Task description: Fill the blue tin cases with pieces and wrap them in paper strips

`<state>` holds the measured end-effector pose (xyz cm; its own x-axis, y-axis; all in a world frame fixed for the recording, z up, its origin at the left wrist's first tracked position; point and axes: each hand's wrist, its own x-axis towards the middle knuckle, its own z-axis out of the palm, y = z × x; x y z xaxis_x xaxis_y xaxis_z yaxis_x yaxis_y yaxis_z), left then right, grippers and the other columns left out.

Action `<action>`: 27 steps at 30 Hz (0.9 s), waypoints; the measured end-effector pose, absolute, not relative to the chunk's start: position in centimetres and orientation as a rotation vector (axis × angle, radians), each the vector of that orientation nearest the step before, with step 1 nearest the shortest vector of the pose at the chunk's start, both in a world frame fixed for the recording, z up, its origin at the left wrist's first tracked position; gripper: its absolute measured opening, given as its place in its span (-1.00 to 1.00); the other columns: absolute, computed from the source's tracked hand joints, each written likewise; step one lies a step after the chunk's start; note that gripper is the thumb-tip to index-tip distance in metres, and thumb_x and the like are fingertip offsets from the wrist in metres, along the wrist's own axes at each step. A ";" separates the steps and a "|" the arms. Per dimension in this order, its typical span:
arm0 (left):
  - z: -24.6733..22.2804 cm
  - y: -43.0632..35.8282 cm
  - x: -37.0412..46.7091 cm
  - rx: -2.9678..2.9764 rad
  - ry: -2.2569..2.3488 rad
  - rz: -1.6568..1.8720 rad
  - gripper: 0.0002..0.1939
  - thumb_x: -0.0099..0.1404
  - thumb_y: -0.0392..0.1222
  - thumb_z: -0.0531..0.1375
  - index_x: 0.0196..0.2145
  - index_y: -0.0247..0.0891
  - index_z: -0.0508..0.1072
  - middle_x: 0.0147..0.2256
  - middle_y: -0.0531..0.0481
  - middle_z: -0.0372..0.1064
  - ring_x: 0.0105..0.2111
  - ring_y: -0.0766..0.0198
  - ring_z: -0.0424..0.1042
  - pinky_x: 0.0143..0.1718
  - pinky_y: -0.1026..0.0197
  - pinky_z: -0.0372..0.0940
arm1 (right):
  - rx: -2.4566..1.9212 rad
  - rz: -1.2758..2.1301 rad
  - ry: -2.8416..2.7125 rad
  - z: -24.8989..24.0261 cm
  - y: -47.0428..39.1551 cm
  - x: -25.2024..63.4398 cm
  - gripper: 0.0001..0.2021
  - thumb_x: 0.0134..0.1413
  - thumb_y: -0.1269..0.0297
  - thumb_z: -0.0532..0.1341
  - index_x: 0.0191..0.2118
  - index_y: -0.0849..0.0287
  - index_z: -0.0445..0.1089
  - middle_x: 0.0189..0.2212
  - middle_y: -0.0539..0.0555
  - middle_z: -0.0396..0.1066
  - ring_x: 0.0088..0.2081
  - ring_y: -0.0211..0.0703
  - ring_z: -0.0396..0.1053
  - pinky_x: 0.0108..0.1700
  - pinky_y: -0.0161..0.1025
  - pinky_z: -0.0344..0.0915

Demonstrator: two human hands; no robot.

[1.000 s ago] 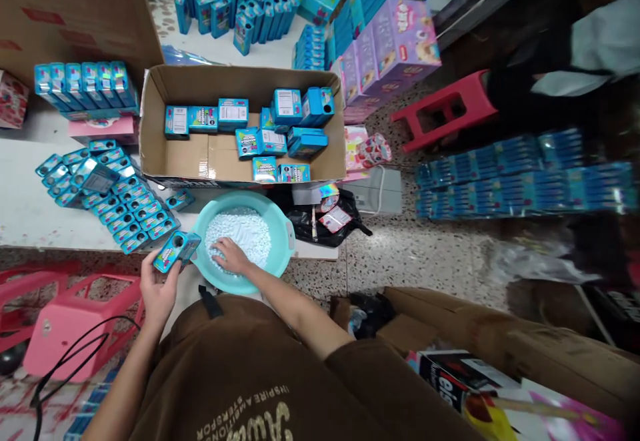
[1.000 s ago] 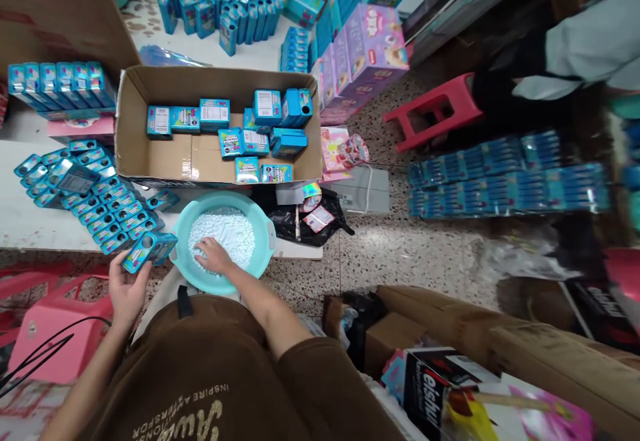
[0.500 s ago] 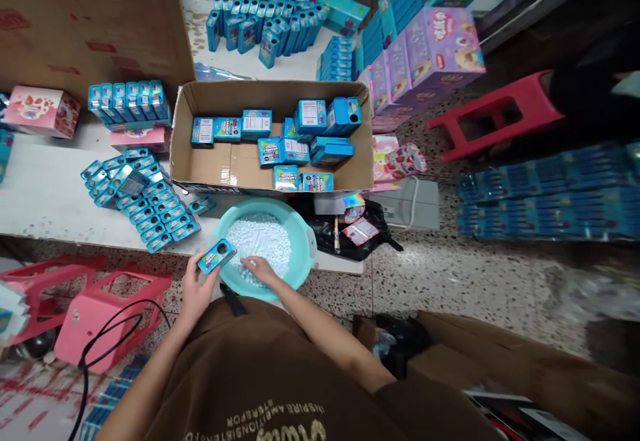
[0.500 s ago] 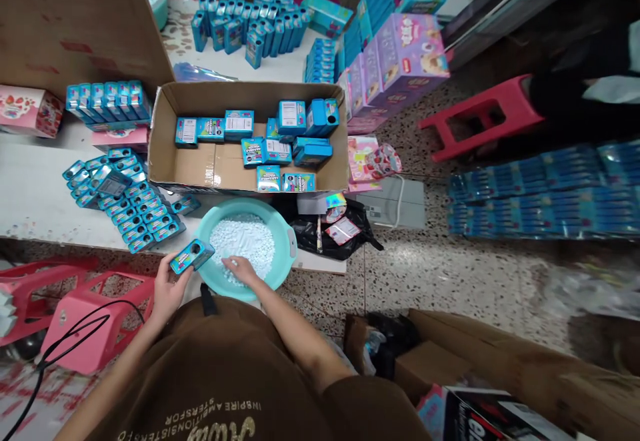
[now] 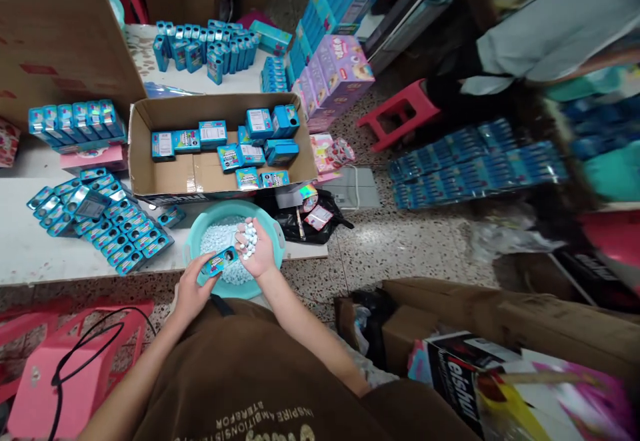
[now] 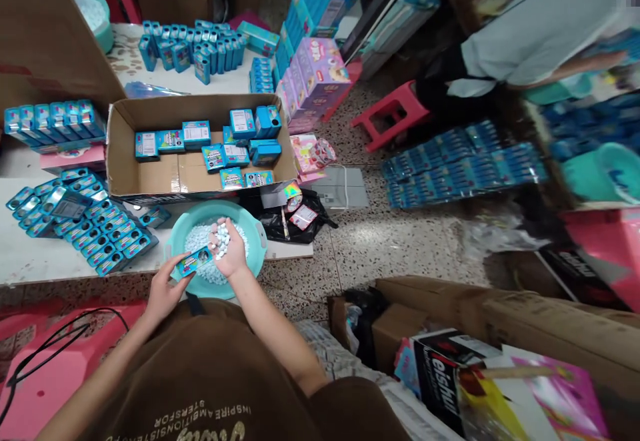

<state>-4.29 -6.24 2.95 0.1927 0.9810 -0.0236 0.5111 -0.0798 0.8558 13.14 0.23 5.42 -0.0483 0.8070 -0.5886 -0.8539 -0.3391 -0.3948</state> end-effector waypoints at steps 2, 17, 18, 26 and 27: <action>3.1 -5.9 -3.9 1.753 1.388 0.775 -0.64 0.22 -0.14 0.16 -0.01 -0.17 0.35 -0.04 -0.10 0.38 -0.03 0.12 0.36 0.02 0.02 0.24 | -0.914 1.628 0.040 6.2 -0.1 12.7 -0.84 0.10 0.17 0.11 -0.42 0.12 0.22 -0.56 -0.10 0.22 -0.64 -0.40 0.11 -0.69 -0.45 -0.03; 3.1 -4.5 -3.0 1.842 1.307 0.799 -0.62 0.20 -0.14 0.17 0.00 -0.16 0.36 -0.05 -0.08 0.40 -0.04 0.11 0.37 0.02 0.05 0.26 | -0.842 1.378 -0.132 6.9 -0.3 12.5 -0.67 0.10 0.06 0.11 -0.57 0.15 0.21 -0.65 -0.07 0.21 -0.56 -0.30 0.24 -0.35 -0.26 0.27; 3.1 -4.5 -2.9 1.823 1.318 0.798 -0.62 0.20 -0.13 0.18 -0.01 -0.17 0.37 -0.06 -0.08 0.40 -0.05 0.11 0.38 0.01 0.05 0.26 | -0.843 1.385 -0.137 6.9 -0.3 12.5 -0.67 0.10 0.07 0.11 -0.57 0.15 0.21 -0.63 -0.06 0.24 -0.54 -0.29 0.26 -0.31 -0.23 0.28; 3.3 -4.1 -2.5 1.808 1.284 0.840 -0.63 0.19 -0.15 0.19 -0.02 -0.16 0.38 -0.04 -0.07 0.40 -0.01 0.10 0.36 0.04 0.04 0.23 | -0.907 1.329 -0.150 6.9 0.0 12.4 -0.65 0.07 0.06 0.13 -0.60 0.14 0.16 -0.67 -0.07 0.21 -0.58 -0.29 0.21 -0.41 -0.28 0.23; 3.3 -4.1 -2.5 1.819 1.267 0.848 -0.63 0.19 -0.16 0.18 -0.02 -0.16 0.38 -0.03 -0.07 0.39 0.00 0.10 0.35 0.06 0.03 0.22 | -0.904 1.320 -0.148 7.1 0.0 12.4 -0.64 0.07 0.06 0.13 -0.62 0.15 0.16 -0.69 -0.08 0.19 -0.59 -0.29 0.20 -0.42 -0.28 0.22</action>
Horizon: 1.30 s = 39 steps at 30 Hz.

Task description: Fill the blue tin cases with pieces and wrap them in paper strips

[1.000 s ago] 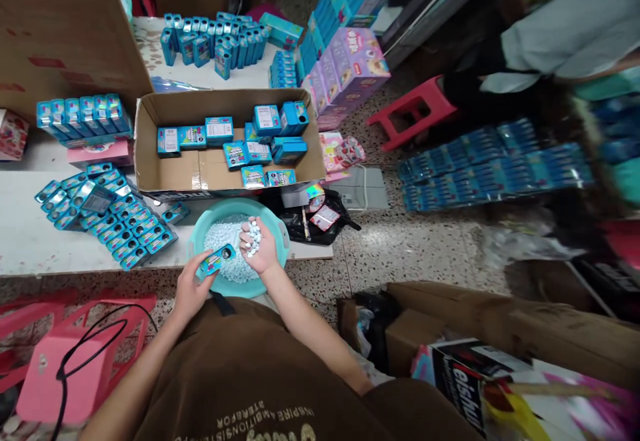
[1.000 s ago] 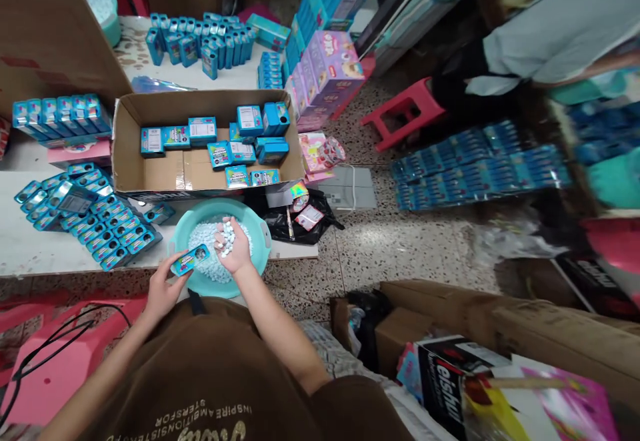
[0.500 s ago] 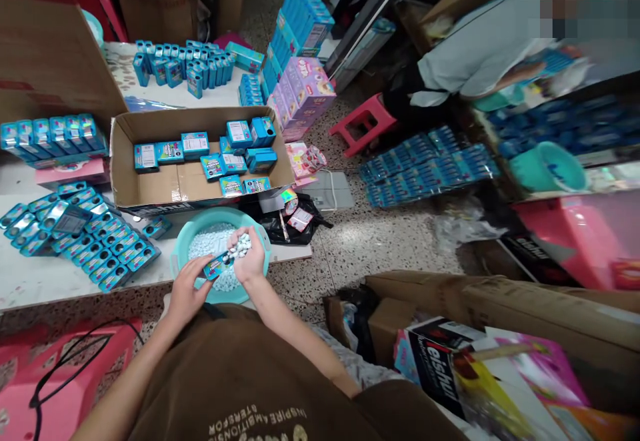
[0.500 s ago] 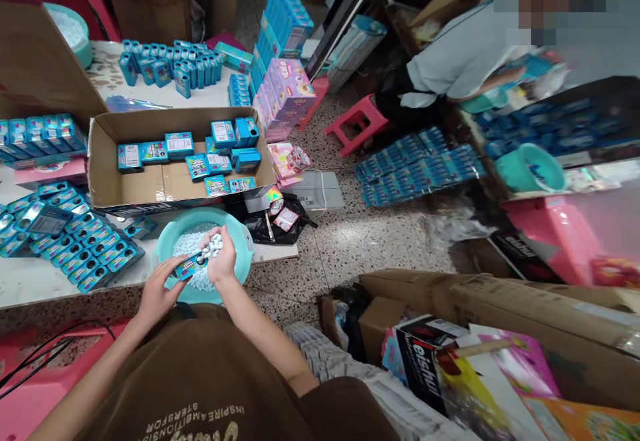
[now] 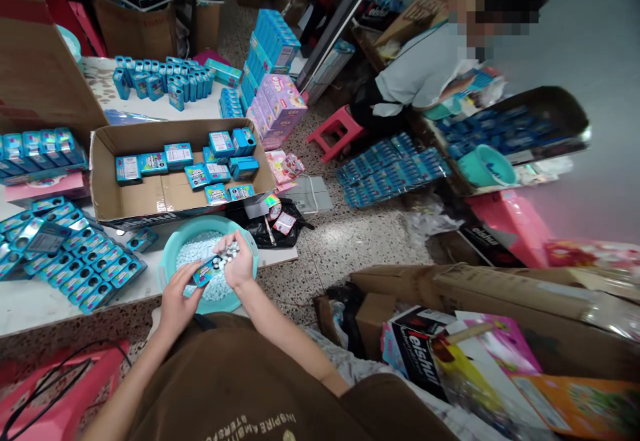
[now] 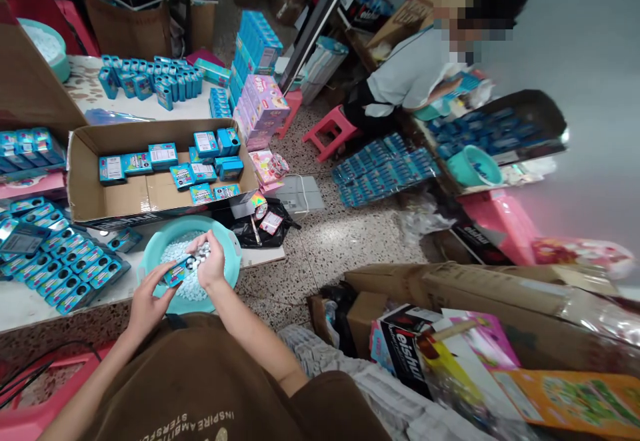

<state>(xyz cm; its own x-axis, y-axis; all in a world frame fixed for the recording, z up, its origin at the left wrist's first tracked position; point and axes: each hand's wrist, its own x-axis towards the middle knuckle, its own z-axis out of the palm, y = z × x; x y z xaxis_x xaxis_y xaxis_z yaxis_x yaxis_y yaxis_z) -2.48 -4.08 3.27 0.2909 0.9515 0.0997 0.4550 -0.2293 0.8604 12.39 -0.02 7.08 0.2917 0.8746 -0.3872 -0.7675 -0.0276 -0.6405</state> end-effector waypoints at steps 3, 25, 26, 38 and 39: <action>3.2 -4.1 -2.3 1.762 1.282 0.869 -0.62 0.19 -0.15 0.19 -0.01 -0.16 0.37 -0.04 -0.06 0.40 -0.02 0.11 0.37 0.03 0.05 0.24 | -0.914 1.285 -0.143 7.5 0.0 12.4 -0.61 0.06 0.03 0.13 -0.65 0.15 0.14 -0.71 -0.08 0.17 -0.60 -0.29 0.19 -0.43 -0.29 0.21; 1.1 -3.0 -1.2 1.665 1.249 0.832 -0.56 0.12 0.03 0.21 -0.05 -0.15 0.40 -0.04 -0.04 0.42 -0.04 0.04 0.40 -0.06 0.08 0.33 | -1.003 1.153 -0.088 6.7 1.1 13.1 -0.58 -0.03 0.03 0.18 -0.70 0.16 0.08 -0.79 -0.13 0.04 -0.72 -0.39 0.04 -0.63 -0.37 -0.04; 0.7 -2.8 -1.1 1.658 1.267 0.836 -0.56 0.11 0.05 0.21 -0.06 -0.13 0.40 -0.06 -0.03 0.43 -0.06 0.03 0.41 -0.13 0.11 0.37 | -1.019 1.158 -0.052 6.4 1.4 13.2 -0.58 -0.04 0.03 0.18 -0.70 0.16 0.08 -0.80 -0.14 0.04 -0.73 -0.40 0.02 -0.65 -0.38 -0.08; 0.0 -3.9 -0.8 1.498 1.175 0.883 -0.61 0.13 -0.04 0.23 -0.09 -0.19 0.37 -0.08 -0.13 0.41 -0.06 0.07 0.40 0.00 0.02 0.28 | -0.852 1.505 0.348 5.5 0.6 17.4 -0.60 0.13 0.18 0.04 -0.65 0.14 -0.07 -0.81 -0.18 -0.08 -0.76 -0.43 -0.18 -0.70 -0.45 -0.27; 0.1 -4.2 -1.0 1.466 1.155 0.910 -0.61 0.14 -0.07 0.23 -0.08 -0.20 0.35 -0.06 -0.14 0.40 -0.04 0.09 0.38 0.01 0.03 0.28 | -0.838 1.523 0.343 5.2 0.3 17.7 -0.61 0.14 0.18 0.04 -0.65 0.14 -0.06 -0.80 -0.18 -0.07 -0.76 -0.42 -0.16 -0.70 -0.45 -0.25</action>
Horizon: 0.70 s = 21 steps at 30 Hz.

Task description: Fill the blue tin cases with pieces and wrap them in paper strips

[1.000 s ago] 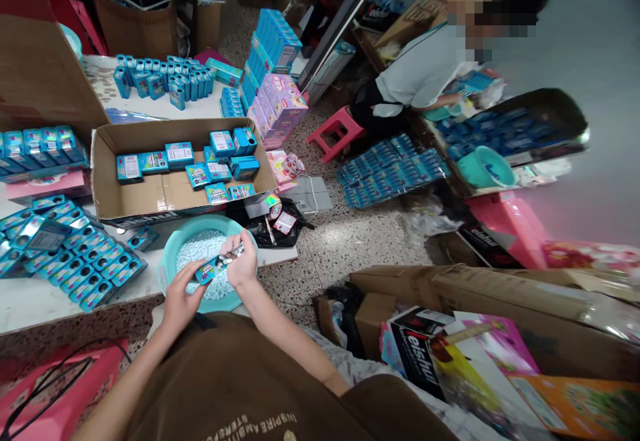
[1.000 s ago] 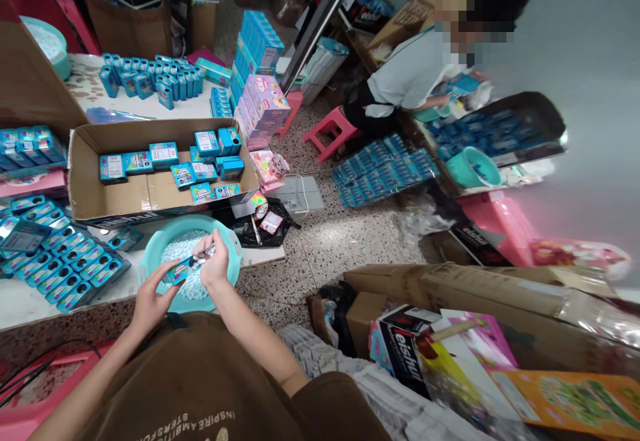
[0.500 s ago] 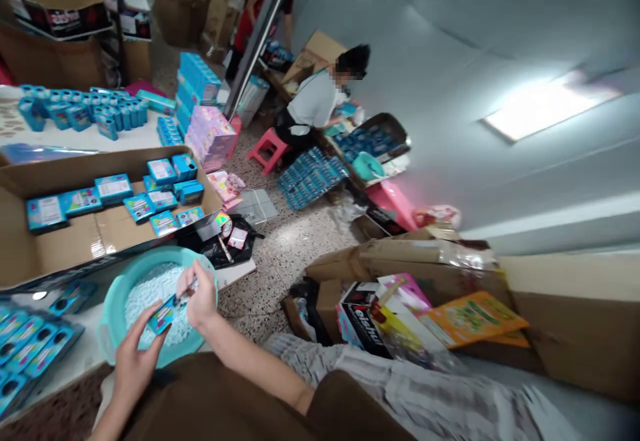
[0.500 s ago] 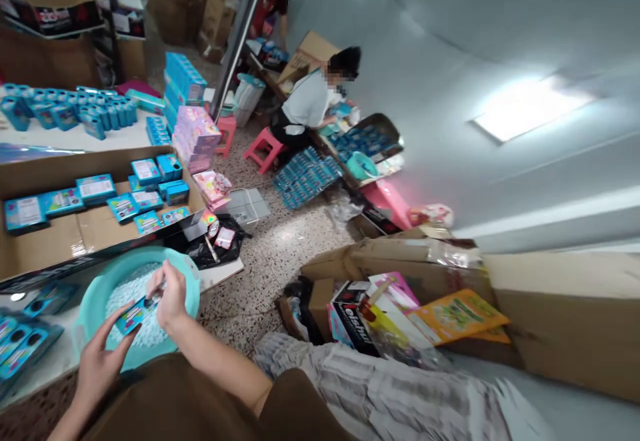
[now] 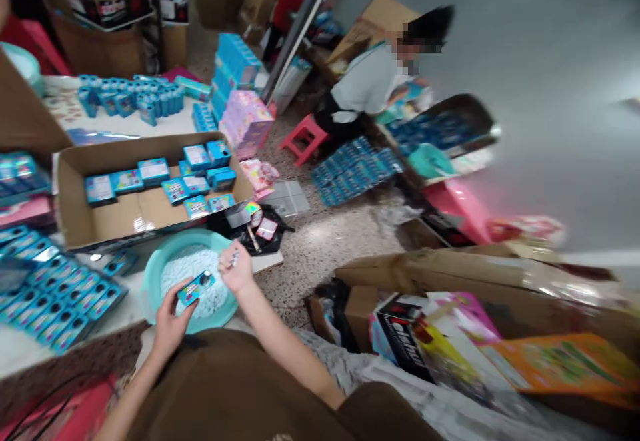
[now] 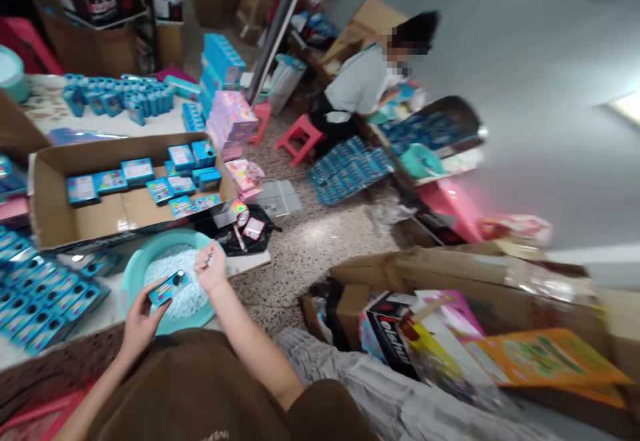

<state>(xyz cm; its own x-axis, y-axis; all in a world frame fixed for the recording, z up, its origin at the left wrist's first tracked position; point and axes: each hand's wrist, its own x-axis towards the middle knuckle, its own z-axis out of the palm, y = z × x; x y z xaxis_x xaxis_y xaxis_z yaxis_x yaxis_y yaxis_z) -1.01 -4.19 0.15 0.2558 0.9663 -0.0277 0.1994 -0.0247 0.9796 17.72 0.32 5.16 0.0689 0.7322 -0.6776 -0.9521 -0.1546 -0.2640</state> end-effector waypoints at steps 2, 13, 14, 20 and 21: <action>0.2 -4.5 -1.5 1.427 1.162 0.953 -0.62 0.15 -0.09 0.22 -0.07 -0.21 0.33 -0.06 -0.15 0.39 -0.04 0.11 0.39 -0.01 0.04 0.29 | -0.834 1.528 0.326 4.3 -0.3 18.1 -0.62 0.14 0.18 0.04 -0.64 0.14 -0.04 -0.79 -0.17 -0.04 -0.75 -0.42 -0.14 -0.70 -0.44 -0.23; -1.2 -4.1 -3.8 1.415 1.288 0.944 -0.61 0.16 -0.09 0.22 -0.06 -0.20 0.32 -0.08 -0.11 0.36 -0.06 0.15 0.37 -0.01 0.06 0.27 | -1.121 1.632 0.237 0.3 -2.0 17.2 -0.71 -0.03 0.14 0.18 -0.55 0.15 0.08 -0.71 -0.17 0.07 -0.73 -0.46 -0.06 -0.73 -0.48 -0.25; -1.1 -4.1 -3.8 1.415 1.291 0.942 -0.61 0.16 -0.08 0.22 -0.06 -0.20 0.32 -0.09 -0.11 0.35 -0.07 0.15 0.37 -0.02 0.07 0.28 | -1.164 1.637 0.200 -0.1 -2.1 17.0 -0.71 -0.07 0.13 0.21 -0.54 0.15 0.10 -0.70 -0.17 0.09 -0.73 -0.47 -0.05 -0.72 -0.48 -0.26; -0.5 -4.5 -6.1 1.348 1.509 1.054 -0.58 0.15 -0.05 0.23 -0.07 -0.21 0.28 -0.17 -0.08 0.34 -0.19 0.21 0.40 -0.11 0.13 0.31 | -1.573 1.569 -0.207 -2.9 -3.5 15.9 -0.65 -0.30 0.03 0.30 -0.50 0.21 0.28 -0.62 -0.09 0.24 -0.66 -0.45 0.07 -0.68 -0.46 -0.21; -0.6 -4.5 -6.9 1.341 1.579 1.087 -0.58 0.15 -0.05 0.23 -0.06 -0.21 0.28 -0.17 -0.08 0.33 -0.19 0.21 0.39 -0.10 0.13 0.31 | -1.631 1.568 -0.275 -3.3 -4.0 15.8 -0.65 -0.32 0.01 0.30 -0.51 0.22 0.30 -0.61 -0.08 0.25 -0.65 -0.44 0.09 -0.66 -0.45 -0.16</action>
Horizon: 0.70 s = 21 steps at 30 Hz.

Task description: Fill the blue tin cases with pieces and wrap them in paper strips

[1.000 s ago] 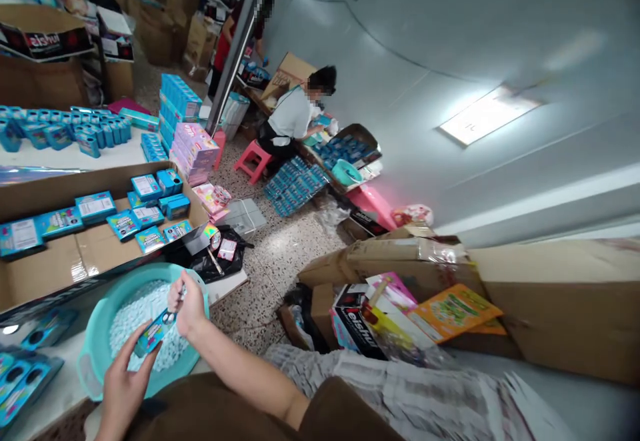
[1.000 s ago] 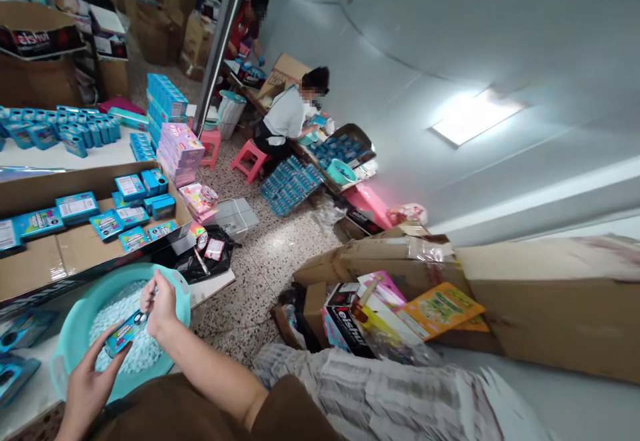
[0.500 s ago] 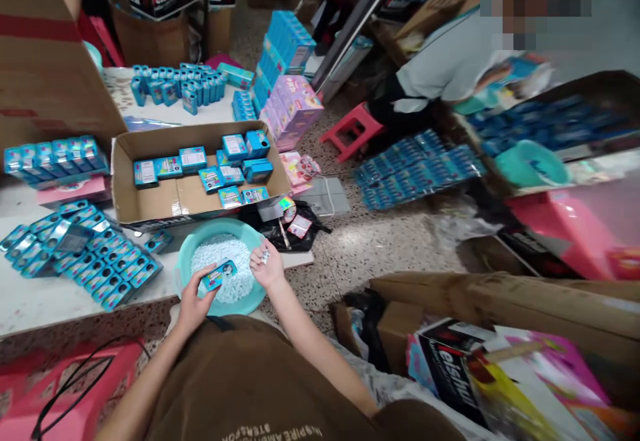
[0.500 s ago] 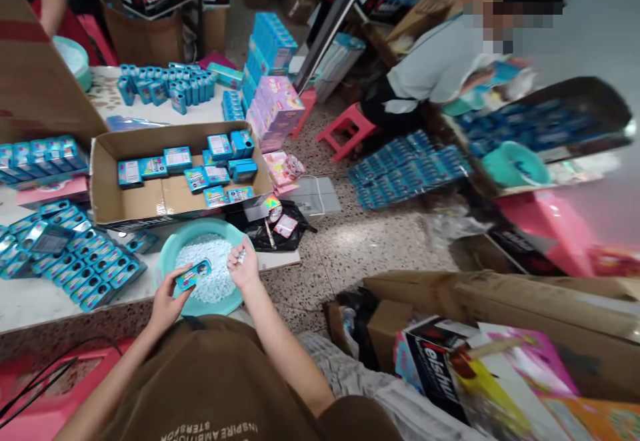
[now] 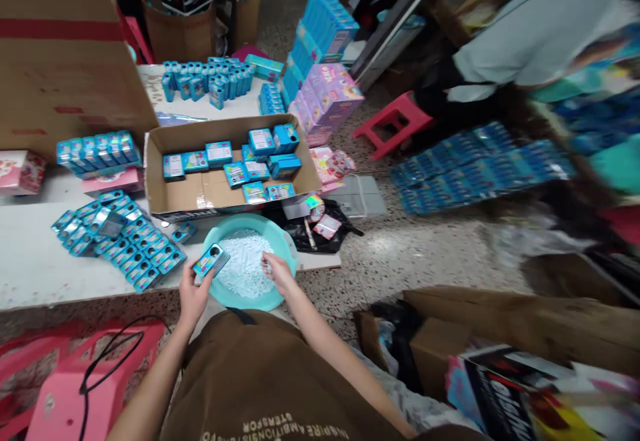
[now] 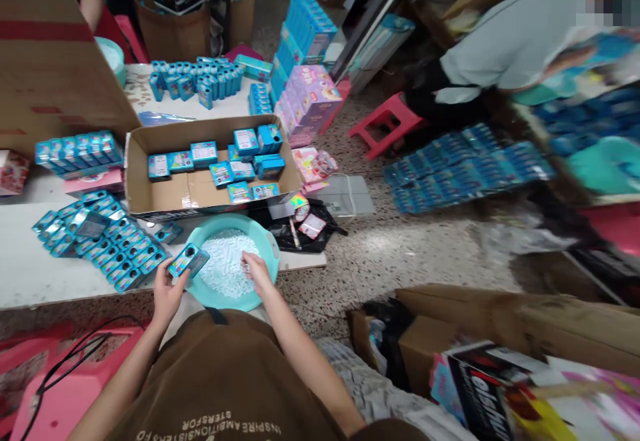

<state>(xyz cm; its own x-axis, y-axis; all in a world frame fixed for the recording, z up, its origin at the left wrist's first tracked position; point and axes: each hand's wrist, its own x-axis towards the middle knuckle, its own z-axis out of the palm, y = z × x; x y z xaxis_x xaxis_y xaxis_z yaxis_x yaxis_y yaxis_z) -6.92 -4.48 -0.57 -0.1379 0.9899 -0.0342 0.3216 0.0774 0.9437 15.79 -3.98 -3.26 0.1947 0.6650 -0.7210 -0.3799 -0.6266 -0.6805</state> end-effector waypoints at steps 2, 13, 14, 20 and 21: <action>-0.7 -4.2 -9.1 1.346 1.710 1.157 -0.57 0.15 -0.05 0.22 -0.05 -0.21 0.28 -0.13 -0.09 0.32 -0.14 0.20 0.37 -0.04 0.11 0.27 | -1.736 1.569 -0.394 -3.9 -4.9 15.5 -0.64 -0.33 0.00 0.30 -0.53 0.22 0.30 -0.61 -0.07 0.26 -0.62 -0.42 0.10 -0.63 -0.43 -0.10; 0.6 -2.2 -20.5 1.488 1.808 1.343 -0.61 0.16 -0.13 0.22 -0.05 -0.21 0.32 -0.02 -0.12 0.29 0.04 0.17 0.28 0.11 0.04 0.14 | -1.864 1.596 -0.593 -5.1 -6.2 12.9 -0.68 -0.33 0.02 0.28 -0.55 0.21 0.33 -0.60 -0.02 0.28 -0.59 -0.34 0.16 -0.58 -0.37 0.01; 0.5 -2.2 -21.1 1.506 1.823 1.335 -0.63 0.16 -0.12 0.22 -0.07 -0.21 0.33 -0.03 -0.12 0.29 0.05 0.16 0.27 0.11 0.03 0.14 | -1.861 1.596 -0.589 -5.0 -6.3 12.5 -0.68 -0.33 0.03 0.27 -0.55 0.21 0.33 -0.60 -0.01 0.28 -0.59 -0.33 0.17 -0.57 -0.37 0.04; -2.0 -0.2 -23.9 1.338 1.943 1.337 -0.57 0.12 -0.07 0.22 -0.06 -0.25 0.33 -0.11 -0.11 0.31 -0.07 0.18 0.33 -0.01 0.11 0.23 | -1.859 1.595 -0.505 -4.6 -6.5 10.3 -0.69 -0.37 0.08 0.29 -0.49 0.23 0.38 -0.56 0.03 0.34 -0.56 -0.31 0.23 -0.53 -0.35 0.13; -2.4 0.4 -24.3 1.301 1.952 1.350 -0.56 0.12 -0.07 0.21 -0.05 -0.26 0.32 -0.12 -0.11 0.31 -0.08 0.19 0.34 -0.02 0.12 0.23 | -1.868 1.587 -0.493 -4.7 -6.6 10.1 -0.68 -0.38 0.08 0.29 -0.48 0.23 0.39 -0.56 0.03 0.35 -0.56 -0.30 0.24 -0.53 -0.34 0.14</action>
